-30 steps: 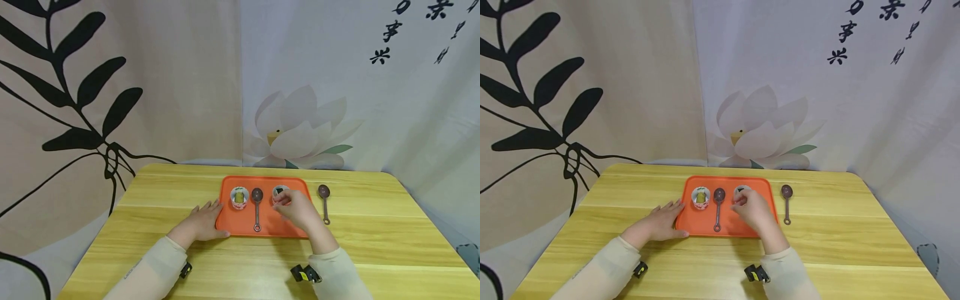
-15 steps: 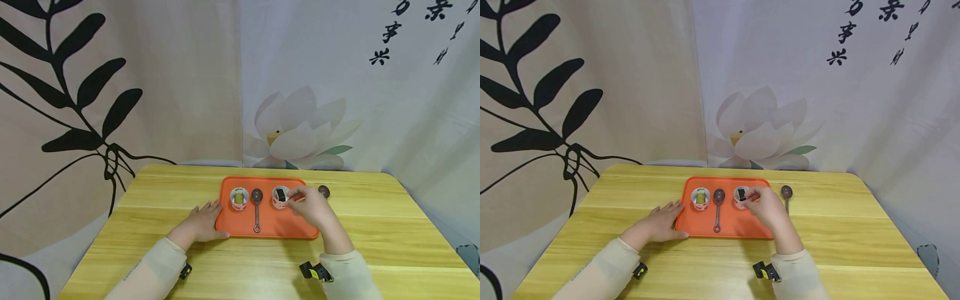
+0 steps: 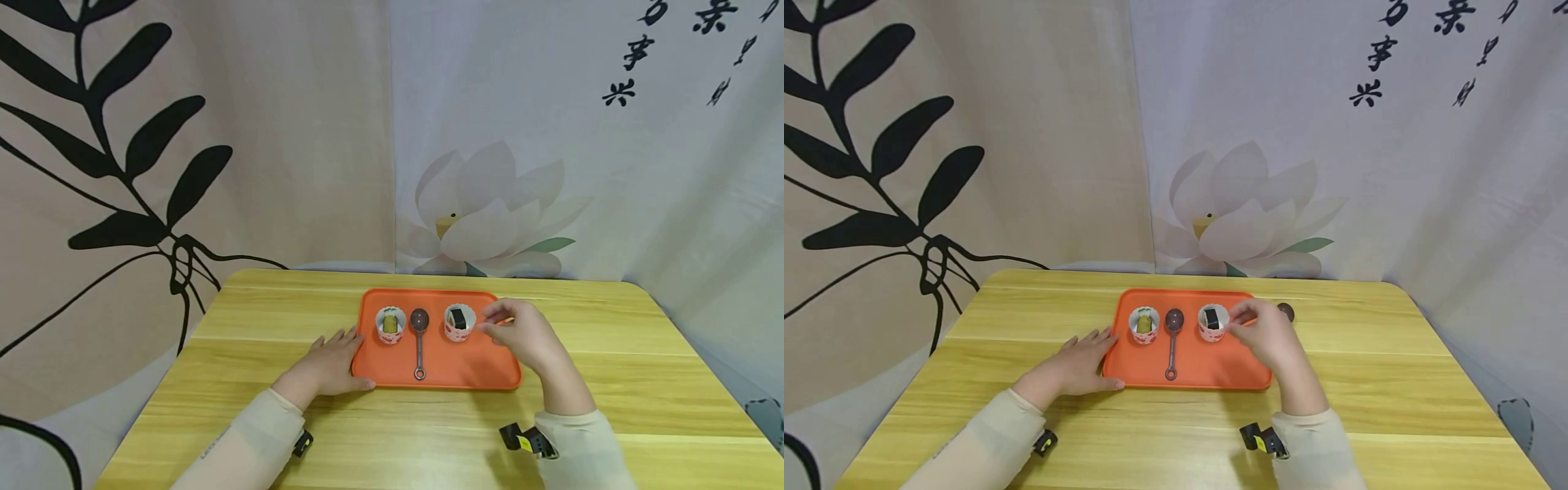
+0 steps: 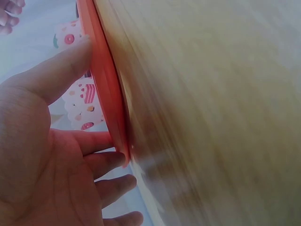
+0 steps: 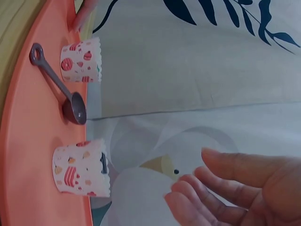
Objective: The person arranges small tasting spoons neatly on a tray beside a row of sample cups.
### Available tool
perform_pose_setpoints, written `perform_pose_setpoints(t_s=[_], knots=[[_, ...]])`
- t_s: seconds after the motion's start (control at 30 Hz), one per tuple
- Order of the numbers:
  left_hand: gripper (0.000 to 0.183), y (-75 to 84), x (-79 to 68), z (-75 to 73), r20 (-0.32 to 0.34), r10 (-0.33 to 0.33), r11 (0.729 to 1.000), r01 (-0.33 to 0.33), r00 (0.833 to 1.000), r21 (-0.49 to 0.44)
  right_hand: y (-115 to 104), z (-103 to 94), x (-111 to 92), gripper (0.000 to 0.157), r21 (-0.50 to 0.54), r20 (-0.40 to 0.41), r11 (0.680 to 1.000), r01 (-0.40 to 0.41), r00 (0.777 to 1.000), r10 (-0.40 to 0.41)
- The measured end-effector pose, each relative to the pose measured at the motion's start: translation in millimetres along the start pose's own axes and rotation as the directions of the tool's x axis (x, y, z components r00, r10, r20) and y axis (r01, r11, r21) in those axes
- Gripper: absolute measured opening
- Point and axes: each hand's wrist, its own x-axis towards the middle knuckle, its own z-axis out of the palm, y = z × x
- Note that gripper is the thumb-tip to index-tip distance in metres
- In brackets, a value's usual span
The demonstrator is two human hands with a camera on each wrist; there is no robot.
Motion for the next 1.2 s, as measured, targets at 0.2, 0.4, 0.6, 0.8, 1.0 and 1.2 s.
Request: perform_pose_setpoints(t_s=[0.2,0.4,0.6,0.8,1.0,1.2], knots=[[0.098,0.8,0.4,0.1,0.005,-0.001,1.000,0.001,1.000,-0.001,8,-9.9,0,0.030,-0.029,-0.006,0.999,-0.014,1.000,0.014],[0.099,0.6,0.6,-0.1,0.001,-0.001,1.000,0.001,1.000,0.001,17,-18.1,2,0.030,-0.087,-0.047,0.996,0.008,0.999,-0.012],[0.098,-0.1,0.1,-0.5,-0.004,-0.001,1.000,0.001,1.000,0.008,29,-23.6,7,0.034,-0.095,-0.075,0.995,-0.022,0.997,0.015],[0.098,-0.2,0.6,0.4,-0.006,0.002,1.000,-0.002,1.000,0.009,43,-28.7,12,0.035,-0.073,-0.077,0.997,-0.035,0.997,0.029],[0.098,0.2,0.8,-0.3,-0.003,-0.001,1.000,0.001,1.000,0.015,59,-32.0,19,0.036,-0.046,-0.076,0.997,-0.064,0.995,0.061],[0.098,1.0,1.6,-1.0,0.000,-0.007,1.000,0.007,1.000,0.011,75,-32.7,25,0.036,-0.017,-0.079,0.994,-0.112,0.991,0.110]])
